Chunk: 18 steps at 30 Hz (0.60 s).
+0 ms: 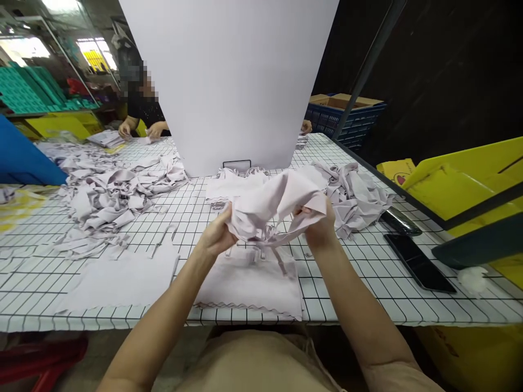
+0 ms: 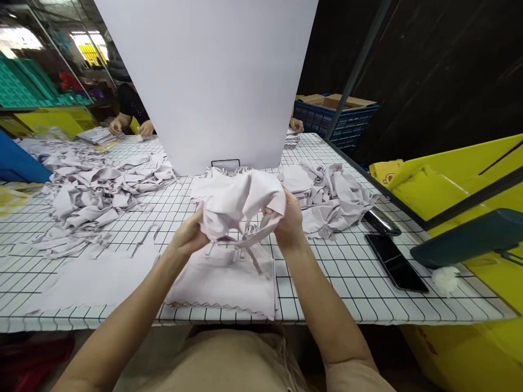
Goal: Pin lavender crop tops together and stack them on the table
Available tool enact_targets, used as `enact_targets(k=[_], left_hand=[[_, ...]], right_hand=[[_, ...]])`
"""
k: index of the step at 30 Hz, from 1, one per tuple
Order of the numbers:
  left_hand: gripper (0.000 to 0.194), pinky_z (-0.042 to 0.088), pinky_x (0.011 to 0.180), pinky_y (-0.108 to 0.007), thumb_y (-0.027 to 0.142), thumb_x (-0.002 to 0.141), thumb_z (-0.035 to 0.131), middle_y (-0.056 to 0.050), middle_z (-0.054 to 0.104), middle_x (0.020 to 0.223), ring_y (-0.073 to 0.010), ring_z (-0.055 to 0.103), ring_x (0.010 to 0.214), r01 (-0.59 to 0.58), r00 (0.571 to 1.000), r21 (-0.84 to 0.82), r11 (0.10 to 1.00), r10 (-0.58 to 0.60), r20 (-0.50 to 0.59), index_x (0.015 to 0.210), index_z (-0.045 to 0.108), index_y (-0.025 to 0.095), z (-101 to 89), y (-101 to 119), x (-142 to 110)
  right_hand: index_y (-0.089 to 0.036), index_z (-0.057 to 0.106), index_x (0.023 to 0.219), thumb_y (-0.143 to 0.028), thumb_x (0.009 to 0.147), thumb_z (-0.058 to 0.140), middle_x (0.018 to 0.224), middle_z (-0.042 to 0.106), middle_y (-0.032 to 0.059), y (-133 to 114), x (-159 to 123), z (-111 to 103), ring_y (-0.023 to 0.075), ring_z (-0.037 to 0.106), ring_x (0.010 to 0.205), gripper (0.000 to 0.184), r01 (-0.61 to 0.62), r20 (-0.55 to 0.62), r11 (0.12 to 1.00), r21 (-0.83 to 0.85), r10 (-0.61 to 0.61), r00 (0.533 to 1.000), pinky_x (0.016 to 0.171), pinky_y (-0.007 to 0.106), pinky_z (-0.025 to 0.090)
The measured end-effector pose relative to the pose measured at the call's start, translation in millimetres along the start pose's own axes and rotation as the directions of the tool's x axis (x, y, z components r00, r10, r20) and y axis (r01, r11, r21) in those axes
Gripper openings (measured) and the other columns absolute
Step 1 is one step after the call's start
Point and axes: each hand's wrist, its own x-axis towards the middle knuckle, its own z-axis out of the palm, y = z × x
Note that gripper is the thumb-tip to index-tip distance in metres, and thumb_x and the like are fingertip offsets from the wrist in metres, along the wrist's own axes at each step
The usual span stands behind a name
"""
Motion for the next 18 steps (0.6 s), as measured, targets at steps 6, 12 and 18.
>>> enact_targets(k=[6, 12, 18], left_hand=[[0.032, 0.031, 0.029, -0.016, 0.043, 0.095, 0.059, -0.005, 0.065, 0.062, -0.0087, 0.051, 0.037, -0.076, 0.994, 0.142, 0.987, 0.064, 0.086, 0.095, 0.071, 0.013, 34.9, 67, -9], [0.033, 0.033, 0.030, -0.016, 0.041, 0.099, 0.052, -0.007, 0.069, 0.069, -0.0120, 0.058, 0.042, -0.090, 0.990, 0.256, 0.962, 0.058, 0.127, 0.108, 0.071, 0.015, 65.6, 88, -5], [0.035, 0.035, 0.031, -0.018, 0.043, 0.096, 0.056, -0.006, 0.066, 0.058, -0.0102, 0.049, 0.031, 0.025, 0.994, 0.372, 0.928, -0.062, 0.087, 0.105, 0.071, 0.013, 73.2, 89, 7]], right_hand=[[-0.022, 0.062, 0.100, -0.044, 0.080, 0.052, 0.104, 0.072, 0.0113, 22, -8, -11, 0.0307, 0.068, 0.103, 0.031, -0.165, -0.076, 0.959, 0.232, 0.187, 0.979, 0.080, 0.048, 0.060], [-0.025, 0.057, 0.092, -0.033, 0.083, 0.060, 0.095, 0.070, 0.0047, 9, -19, 2, 0.0236, 0.068, 0.095, 0.013, -0.042, -0.291, 0.988, 0.149, 0.085, 0.953, 0.084, 0.043, 0.059], [-0.026, 0.066, 0.095, -0.012, 0.095, 0.041, 0.111, 0.071, 0.0049, -42, -42, 43, 0.0203, 0.067, 0.109, 0.028, 0.654, 0.234, 0.748, -0.111, -0.620, 0.749, 0.100, 0.045, 0.055]])
